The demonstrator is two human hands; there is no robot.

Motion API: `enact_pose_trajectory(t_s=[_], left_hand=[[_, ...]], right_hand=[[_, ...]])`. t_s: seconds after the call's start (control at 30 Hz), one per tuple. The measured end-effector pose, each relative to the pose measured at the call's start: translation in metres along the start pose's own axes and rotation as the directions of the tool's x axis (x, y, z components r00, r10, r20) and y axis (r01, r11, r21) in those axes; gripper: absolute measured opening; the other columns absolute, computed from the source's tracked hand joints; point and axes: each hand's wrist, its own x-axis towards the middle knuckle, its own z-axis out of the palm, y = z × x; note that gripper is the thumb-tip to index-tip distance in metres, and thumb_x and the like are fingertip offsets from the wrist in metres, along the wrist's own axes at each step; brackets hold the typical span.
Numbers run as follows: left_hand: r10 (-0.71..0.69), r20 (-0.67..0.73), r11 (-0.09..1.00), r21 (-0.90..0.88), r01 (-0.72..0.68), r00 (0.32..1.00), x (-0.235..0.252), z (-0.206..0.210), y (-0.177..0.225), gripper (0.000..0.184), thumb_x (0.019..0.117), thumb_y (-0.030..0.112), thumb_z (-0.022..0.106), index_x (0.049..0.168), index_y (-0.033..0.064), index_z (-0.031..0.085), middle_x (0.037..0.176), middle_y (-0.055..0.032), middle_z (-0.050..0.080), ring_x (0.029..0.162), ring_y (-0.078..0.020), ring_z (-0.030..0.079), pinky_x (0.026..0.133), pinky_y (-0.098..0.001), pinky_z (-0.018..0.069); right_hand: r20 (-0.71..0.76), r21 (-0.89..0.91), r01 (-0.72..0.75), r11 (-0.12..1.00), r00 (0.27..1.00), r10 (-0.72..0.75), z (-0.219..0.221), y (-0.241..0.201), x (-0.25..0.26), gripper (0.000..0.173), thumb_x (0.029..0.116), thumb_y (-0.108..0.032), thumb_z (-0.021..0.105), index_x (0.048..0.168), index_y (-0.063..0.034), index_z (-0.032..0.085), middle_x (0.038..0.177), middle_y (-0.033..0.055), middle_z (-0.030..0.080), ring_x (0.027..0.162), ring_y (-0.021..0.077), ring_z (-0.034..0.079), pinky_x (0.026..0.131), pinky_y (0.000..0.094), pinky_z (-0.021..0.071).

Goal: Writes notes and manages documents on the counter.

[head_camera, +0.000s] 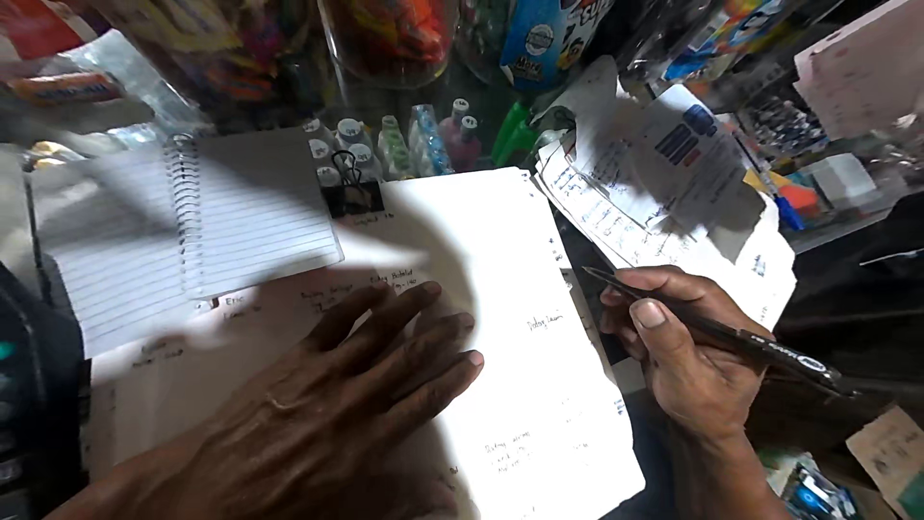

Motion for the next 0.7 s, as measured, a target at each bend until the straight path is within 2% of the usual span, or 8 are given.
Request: enact_pose_trajectory(t_s=[0.23, 0.33, 0.43, 0.6, 0.7], left_hand=[[0.008, -0.003, 1.000, 0.010, -0.008, 1.000, 0.0002, 0.0010, -0.0010, 0.077, 0.0972, 0.074, 0.038, 0.154, 0.0227, 0.045, 0.159, -0.0121, 0.044, 0.151, -0.0355, 0.032, 0.118, -0.0574, 0.0269], [0.008, 0.003, 1.000, 0.016, -0.008, 1.000, 0.0004, 0.0001, -0.0010, 0.078, 0.0973, 0.074, 0.038, 0.155, 0.0222, 0.044, 0.159, -0.0125, 0.044, 0.150, -0.0363, 0.033, 0.118, -0.0580, 0.0269], [0.009, 0.000, 1.000, 0.028, -0.009, 1.000, 0.0004, 0.0010, -0.0018, 0.077, 0.0976, 0.074, 0.037, 0.155, 0.0229, 0.044, 0.160, -0.0124, 0.043, 0.150, -0.0365, 0.033, 0.117, -0.0567, 0.0286], [0.006, 0.004, 1.000, 0.014, -0.006, 1.000, 0.0009, 0.0002, -0.0019, 0.075, 0.0986, 0.073, 0.036, 0.155, 0.0233, 0.044, 0.159, -0.0120, 0.044, 0.150, -0.0368, 0.033, 0.117, -0.0579, 0.0281], [0.003, 0.016, 1.000, 0.003, -0.004, 1.000, 0.0011, -0.0013, -0.0019, 0.075, 0.0987, 0.072, 0.038, 0.156, 0.0235, 0.043, 0.160, -0.0118, 0.042, 0.150, -0.0366, 0.032, 0.116, -0.0570, 0.0292]], right_hand=[[0.022, -0.032, -0.001, 0.999, 1.000, 0.001, -0.0011, -0.0019, -0.0003, 0.020, 0.1013, -0.023, 0.065, 0.118, -0.0141, 0.072, 0.102, -0.0067, 0.072, 0.076, 0.0012, 0.066, 0.064, 0.0168, 0.0569], [0.045, -0.012, 0.018, 1.000, 0.999, -0.018, -0.0021, -0.0020, -0.0023, 0.016, 0.1014, -0.022, 0.064, 0.114, -0.0184, 0.073, 0.095, -0.0101, 0.072, 0.076, -0.0001, 0.067, 0.067, 0.0163, 0.0582], [0.033, 0.000, 0.051, 0.999, 0.998, -0.051, -0.0026, -0.0004, -0.0035, 0.012, 0.1008, -0.021, 0.064, 0.109, -0.0187, 0.073, 0.090, -0.0111, 0.072, 0.073, -0.0010, 0.066, 0.065, 0.0148, 0.0574], [0.010, 0.004, 0.048, 0.999, 0.999, -0.048, -0.0042, -0.0016, -0.0018, 0.015, 0.1013, -0.022, 0.064, 0.114, -0.0196, 0.071, 0.090, -0.0103, 0.073, 0.072, -0.0002, 0.067, 0.064, 0.0150, 0.0577], [0.010, 0.032, 0.056, 0.998, 0.998, -0.056, -0.0052, -0.0049, -0.0010, 0.015, 0.1011, -0.021, 0.065, 0.113, -0.0181, 0.074, 0.094, -0.0075, 0.075, 0.076, 0.0023, 0.069, 0.067, 0.0169, 0.0587]])
